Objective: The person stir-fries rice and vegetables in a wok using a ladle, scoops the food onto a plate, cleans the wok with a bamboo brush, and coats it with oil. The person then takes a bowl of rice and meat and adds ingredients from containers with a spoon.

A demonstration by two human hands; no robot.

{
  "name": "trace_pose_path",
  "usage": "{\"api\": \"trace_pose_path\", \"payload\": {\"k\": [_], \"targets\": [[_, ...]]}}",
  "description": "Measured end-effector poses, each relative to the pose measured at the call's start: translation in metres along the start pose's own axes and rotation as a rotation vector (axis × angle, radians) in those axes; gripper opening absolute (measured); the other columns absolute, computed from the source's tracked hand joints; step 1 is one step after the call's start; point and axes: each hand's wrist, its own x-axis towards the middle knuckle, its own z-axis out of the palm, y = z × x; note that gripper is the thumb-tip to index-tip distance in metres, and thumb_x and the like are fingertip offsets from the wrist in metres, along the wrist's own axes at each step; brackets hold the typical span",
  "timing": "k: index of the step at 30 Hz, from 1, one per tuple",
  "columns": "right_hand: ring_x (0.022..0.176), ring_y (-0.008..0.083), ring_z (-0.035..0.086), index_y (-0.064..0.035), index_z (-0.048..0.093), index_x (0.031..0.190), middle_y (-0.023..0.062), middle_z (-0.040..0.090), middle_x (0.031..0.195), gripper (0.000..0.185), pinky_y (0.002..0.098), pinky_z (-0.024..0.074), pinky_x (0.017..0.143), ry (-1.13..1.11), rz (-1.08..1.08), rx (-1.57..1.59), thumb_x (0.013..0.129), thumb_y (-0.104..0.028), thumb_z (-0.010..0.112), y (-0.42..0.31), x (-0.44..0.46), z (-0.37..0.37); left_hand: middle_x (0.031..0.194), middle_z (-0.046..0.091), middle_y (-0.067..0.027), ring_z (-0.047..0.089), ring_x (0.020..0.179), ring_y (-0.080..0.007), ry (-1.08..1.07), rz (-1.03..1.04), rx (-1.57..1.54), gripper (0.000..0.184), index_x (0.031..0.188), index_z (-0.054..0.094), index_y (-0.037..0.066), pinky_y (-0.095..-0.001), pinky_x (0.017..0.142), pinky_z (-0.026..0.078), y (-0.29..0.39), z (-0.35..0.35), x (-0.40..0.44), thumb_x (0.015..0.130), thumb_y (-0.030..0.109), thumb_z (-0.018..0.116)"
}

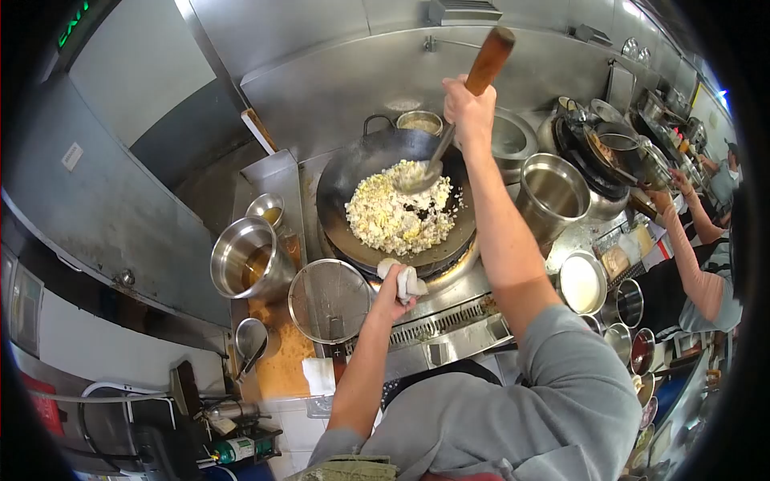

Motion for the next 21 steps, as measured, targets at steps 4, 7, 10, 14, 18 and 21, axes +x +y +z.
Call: {"api": "trace_pose_path", "payload": {"k": [4,7,10,14,18,21], "targets": [[0.037,0.0089,0.034,-0.0107,0.043,0.057,-0.0037,0.036,0.046,0.026,0.0278,0.0261,0.037,-0.002,0.162,0.018,0.078,-0.009,0.058,0.034,0.008,0.020,0.076,0.056,0.0000,0.055,0.067,-0.0160,0.070,0.029,-0.067,0.027,0.086,0.056,0.020,-0.0264,0.044,0.037,-0.009,0.009,0.006,0.076,0.045,0.061],[0.037,0.0090,0.035,-0.0091,0.044,0.057,-0.0031,0.037,0.046,0.025,0.0279,0.0254,0.037,-0.039,0.110,-0.048,0.077,-0.007,0.059,-0.004,0.013,0.038,0.076,0.055,0.0005,0.053,0.064,-0.0163,0.079,0.053,-0.088,0.024,0.085,0.055,0.020,-0.0257,0.043,0.035,-0.005,0.019,0.001,0.076,0.042,0.061],[0.038,0.0076,0.038,-0.0074,0.048,0.059,-0.0036,0.041,0.047,0.021,0.0255,0.0267,0.036,-0.065,-0.241,-0.291,0.077,-0.008,0.060,-0.025,-0.050,0.027,0.074,0.054,0.0014,0.051,0.060,-0.0146,0.068,0.082,-0.077,0.022,0.083,0.054,0.020,-0.0252,0.043,0.034,-0.004,0.019,-0.002,0.077,0.041,0.060],[0.038,0.0064,0.038,-0.0089,0.048,0.061,-0.0048,0.043,0.050,0.021,0.0249,0.0264,0.037,-0.056,0.049,-0.072,0.080,-0.007,0.057,0.025,-0.035,0.024,0.070,0.053,0.0023,0.050,0.059,-0.0133,0.074,0.074,-0.086,0.021,0.081,0.053,0.020,-0.0267,0.042,0.034,-0.005,0.019,-0.006,0.078,0.041,0.059],[0.043,0.0076,0.038,-0.0066,0.043,0.051,-0.0026,0.041,0.047,0.032,0.0263,0.0280,0.042,-0.054,0.036,-0.142,0.077,-0.011,0.060,-0.048,-0.089,0.007,0.069,0.055,0.0027,0.052,0.058,-0.0114,0.046,0.093,-0.097,0.023,0.084,0.056,0.020,-0.0259,0.041,0.035,-0.006,0.015,0.000,0.080,0.042,0.058],[0.045,0.0072,0.036,-0.0069,0.044,0.051,-0.0033,0.039,0.048,0.034,0.0268,0.0267,0.044,-0.043,-0.009,-0.121,0.080,-0.011,0.061,0.023,-0.093,-0.004,0.068,0.055,0.0035,0.052,0.057,-0.0107,0.050,0.095,-0.107,0.023,0.084,0.056,0.020,-0.0254,0.041,0.035,-0.009,0.012,0.003,0.080,0.043,0.057]]}}
